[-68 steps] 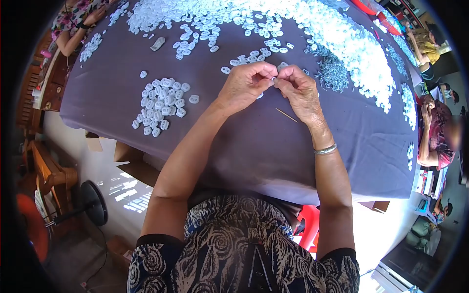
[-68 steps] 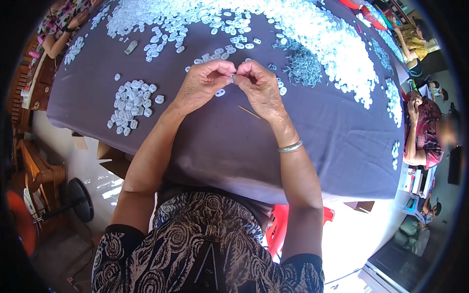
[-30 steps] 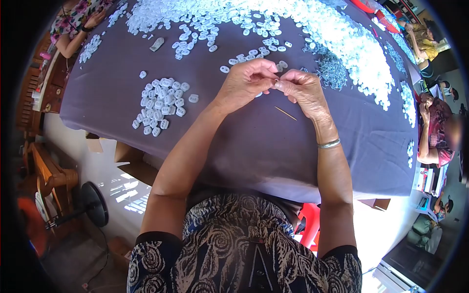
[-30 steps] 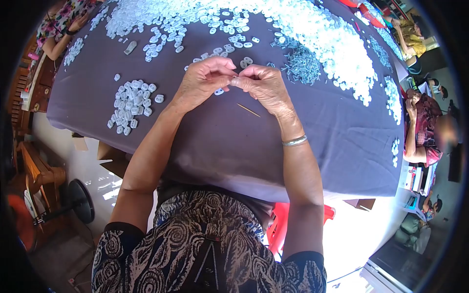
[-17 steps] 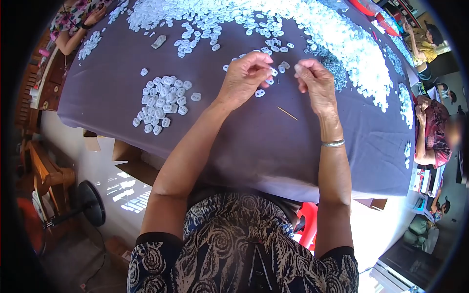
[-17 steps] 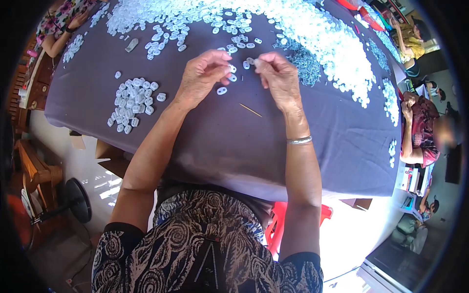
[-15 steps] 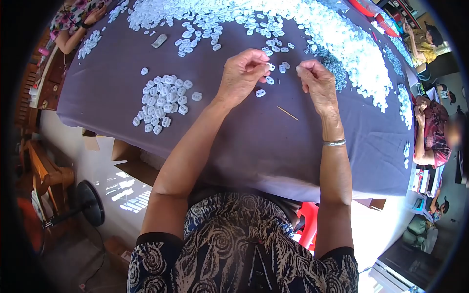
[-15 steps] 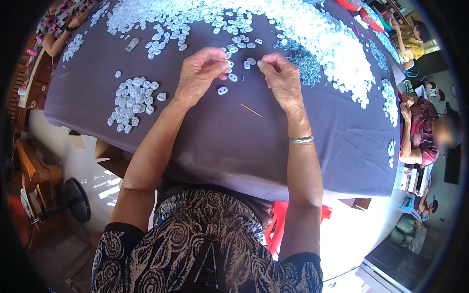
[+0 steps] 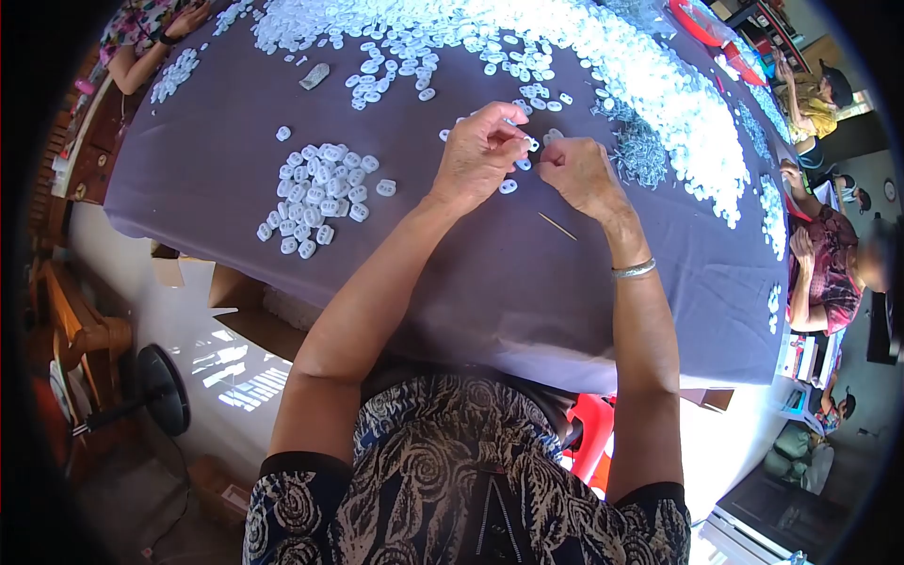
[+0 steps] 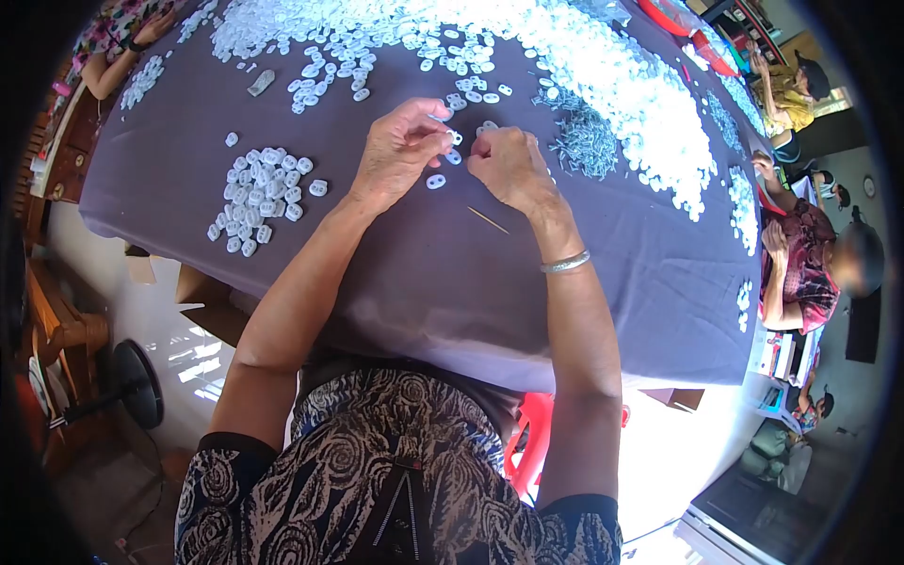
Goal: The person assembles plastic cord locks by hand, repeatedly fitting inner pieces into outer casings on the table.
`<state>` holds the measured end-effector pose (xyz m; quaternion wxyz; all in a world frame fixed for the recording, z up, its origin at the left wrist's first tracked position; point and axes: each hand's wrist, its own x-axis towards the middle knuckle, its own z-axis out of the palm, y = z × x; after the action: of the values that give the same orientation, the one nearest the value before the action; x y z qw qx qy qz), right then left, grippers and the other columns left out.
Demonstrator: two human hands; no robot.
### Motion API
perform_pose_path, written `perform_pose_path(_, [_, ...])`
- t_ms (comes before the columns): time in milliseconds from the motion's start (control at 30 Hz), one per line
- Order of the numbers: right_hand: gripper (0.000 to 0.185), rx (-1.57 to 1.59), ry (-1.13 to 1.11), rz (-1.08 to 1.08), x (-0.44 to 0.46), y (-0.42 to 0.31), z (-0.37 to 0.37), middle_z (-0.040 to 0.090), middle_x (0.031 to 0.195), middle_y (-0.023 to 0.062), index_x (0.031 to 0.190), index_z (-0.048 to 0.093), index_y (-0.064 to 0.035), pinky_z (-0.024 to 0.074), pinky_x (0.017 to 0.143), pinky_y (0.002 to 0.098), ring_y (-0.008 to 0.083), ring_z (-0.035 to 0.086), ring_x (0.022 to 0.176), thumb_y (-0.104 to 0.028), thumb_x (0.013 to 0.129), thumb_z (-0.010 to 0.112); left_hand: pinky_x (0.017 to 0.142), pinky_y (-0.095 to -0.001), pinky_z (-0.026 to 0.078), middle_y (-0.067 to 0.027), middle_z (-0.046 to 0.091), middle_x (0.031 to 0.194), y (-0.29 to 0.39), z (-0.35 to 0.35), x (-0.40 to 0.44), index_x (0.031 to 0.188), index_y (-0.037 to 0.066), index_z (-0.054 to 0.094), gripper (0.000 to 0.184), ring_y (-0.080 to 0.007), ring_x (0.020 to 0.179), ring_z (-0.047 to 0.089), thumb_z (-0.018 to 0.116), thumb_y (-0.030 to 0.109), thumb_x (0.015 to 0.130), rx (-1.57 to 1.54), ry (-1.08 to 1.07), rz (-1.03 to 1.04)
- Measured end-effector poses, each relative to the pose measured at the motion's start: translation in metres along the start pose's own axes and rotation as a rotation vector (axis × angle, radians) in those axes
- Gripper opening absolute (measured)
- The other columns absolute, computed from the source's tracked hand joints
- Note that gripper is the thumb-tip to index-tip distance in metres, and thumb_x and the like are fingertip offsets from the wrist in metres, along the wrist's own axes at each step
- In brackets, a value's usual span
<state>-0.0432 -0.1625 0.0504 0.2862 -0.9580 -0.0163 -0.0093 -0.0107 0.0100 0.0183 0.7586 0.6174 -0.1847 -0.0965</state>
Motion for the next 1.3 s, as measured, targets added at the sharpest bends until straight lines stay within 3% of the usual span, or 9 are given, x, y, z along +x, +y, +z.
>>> perform_pose_path(100, [0.012,0.127,0.042,0.033,-0.001,0.002,0.0,0.065,0.069,0.0118,0.078,0.067,-0.0012,0.0489,0.057,0.0302,0.0181,0.06,0.059,-0.013,0.076,0.065,0.061,-0.0223,0.049,-0.0051,0.064,0.087,-0.001,0.0,0.0,0.109,0.007,0.058,0.026,-0.0088,0.076,0.061,0.064,0.002,0.084,-0.045,-0.001,-0.002])
perform_pose_path(200, [0.008,0.631,0.07,0.141,-0.004,0.015,0.005,0.065,0.069,0.0052,0.083,0.067,-0.0011,0.0449,0.05,0.022,0.0071,0.056,0.059,-0.008,0.08,0.064,0.06,-0.0222,0.049,-0.0057,0.064,0.088,0.0,-0.001,0.0,0.109,0.007,0.058,0.026,-0.0087,0.076,0.061,0.065,0.003,0.084,-0.043,0.002,-0.016])
perform_pose_path(300, [0.004,0.808,0.087,0.06,-0.008,0.015,0.011,0.063,0.073,0.0013,0.086,0.065,-0.0016,0.0413,0.046,0.0167,0.0016,0.052,0.059,-0.004,0.084,0.062,0.06,-0.0222,0.05,-0.0059,0.064,0.087,0.001,0.002,0.0,0.109,0.006,0.058,0.027,-0.0088,0.076,0.062,0.066,0.003,0.084,-0.03,-0.008,-0.022])
perform_pose_path(500, [0.003,0.903,0.106,-0.013,-0.011,0.02,0.012,0.064,0.076,0.0032,0.084,0.062,-0.0017,0.042,0.047,0.0181,0.0034,0.05,0.057,-0.002,0.086,0.06,0.057,-0.0214,0.05,-0.0058,0.063,0.084,0.003,0.005,-0.001,0.108,0.004,0.055,0.026,-0.0073,0.07,0.061,0.065,0.002,0.084,-0.001,0.007,-0.04])
perform_pose_path(800, [0.009,0.915,0.067,-0.085,-0.015,0.018,0.014,0.063,0.083,0.0007,0.096,0.066,-0.0039,0.0459,0.058,0.0202,0.0052,0.054,0.068,-0.006,0.09,0.06,0.058,-0.0211,0.049,-0.0037,0.064,0.085,-0.003,0.006,-0.005,0.11,0.005,0.057,0.027,-0.0078,0.075,0.062,0.065,0.003,0.084,-0.021,-0.054,-0.06])
perform_pose_path(1000, [0.009,0.976,0.153,0.022,-0.016,0.018,0.012,0.064,0.083,-0.0002,0.094,0.067,-0.0047,0.0458,0.059,0.02,0.0051,0.055,0.071,-0.011,0.089,0.063,0.059,-0.0212,0.049,-0.0031,0.063,0.085,-0.006,0.011,-0.006,0.11,0.006,0.056,0.027,-0.0074,0.075,0.061,0.064,0.002,0.084,-0.001,-0.067,-0.06])
perform_pose_path(1300, [0.016,1.035,0.111,0.047,-0.015,0.021,0.015,0.061,0.08,-0.001,0.096,0.068,-0.0024,0.0438,0.056,0.0205,0.0055,0.052,0.066,-0.015,0.087,0.068,0.06,-0.022,0.05,-0.004,0.063,0.086,-0.007,0.015,-0.007,0.11,0.004,0.055,0.026,-0.008,0.074,0.061,0.063,0.001,0.085,0.021,-0.075,-0.04])
